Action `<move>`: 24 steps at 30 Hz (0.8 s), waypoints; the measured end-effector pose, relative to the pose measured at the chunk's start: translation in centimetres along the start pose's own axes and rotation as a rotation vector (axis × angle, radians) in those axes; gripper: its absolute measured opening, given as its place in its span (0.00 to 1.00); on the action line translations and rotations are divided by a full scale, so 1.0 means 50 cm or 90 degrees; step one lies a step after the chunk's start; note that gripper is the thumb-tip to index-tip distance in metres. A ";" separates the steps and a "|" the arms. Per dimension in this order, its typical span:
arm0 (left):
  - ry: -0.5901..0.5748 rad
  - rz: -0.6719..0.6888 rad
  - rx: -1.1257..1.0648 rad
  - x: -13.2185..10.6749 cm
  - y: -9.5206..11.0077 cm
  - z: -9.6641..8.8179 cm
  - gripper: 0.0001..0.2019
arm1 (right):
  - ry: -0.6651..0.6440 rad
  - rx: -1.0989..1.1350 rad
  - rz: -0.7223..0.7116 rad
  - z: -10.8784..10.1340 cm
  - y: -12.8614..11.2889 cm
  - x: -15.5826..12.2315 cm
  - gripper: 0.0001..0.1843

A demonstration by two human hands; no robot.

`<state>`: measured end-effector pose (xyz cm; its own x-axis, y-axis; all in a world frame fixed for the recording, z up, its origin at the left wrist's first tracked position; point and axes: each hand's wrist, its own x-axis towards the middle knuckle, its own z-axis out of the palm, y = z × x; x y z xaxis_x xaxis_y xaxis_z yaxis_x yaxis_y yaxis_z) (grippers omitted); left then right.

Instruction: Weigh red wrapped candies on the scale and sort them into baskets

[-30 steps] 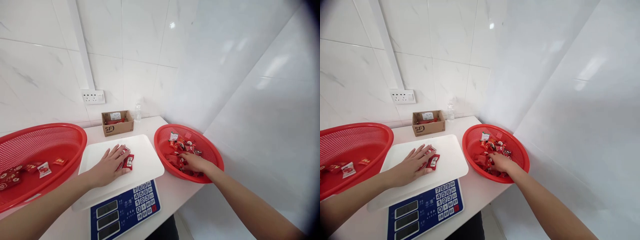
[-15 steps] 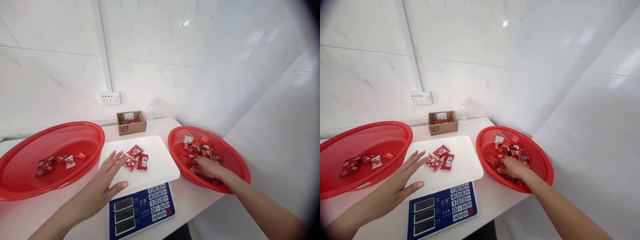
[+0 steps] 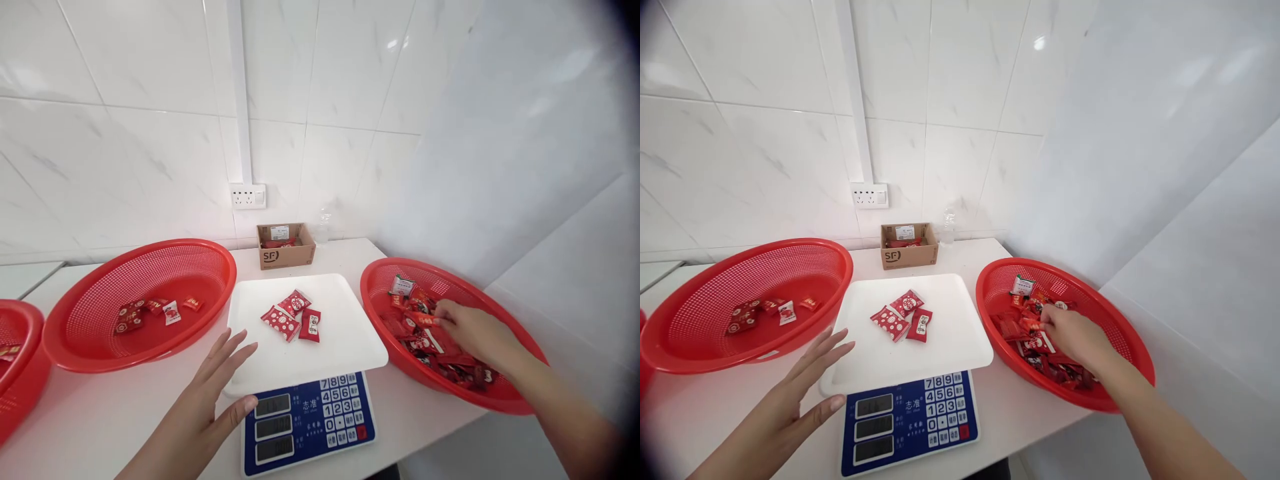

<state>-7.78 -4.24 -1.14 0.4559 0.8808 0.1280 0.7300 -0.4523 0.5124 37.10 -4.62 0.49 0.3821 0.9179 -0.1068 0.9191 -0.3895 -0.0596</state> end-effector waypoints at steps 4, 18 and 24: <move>0.010 0.002 -0.024 -0.003 0.008 0.006 0.23 | 0.174 0.159 0.021 -0.062 -0.040 -0.054 0.07; 0.053 0.101 0.044 0.026 0.042 0.044 0.17 | 0.097 0.419 -0.407 0.068 -0.361 -0.135 0.13; 0.053 0.145 0.039 0.061 0.065 0.056 0.17 | 0.093 0.377 -0.425 0.084 -0.348 -0.129 0.14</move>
<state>-2.59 -3.44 -1.47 0.5708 0.7625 0.3045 0.6437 -0.6458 0.4105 18.22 -4.09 -1.97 -0.1667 0.9516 0.2580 0.7699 0.2892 -0.5688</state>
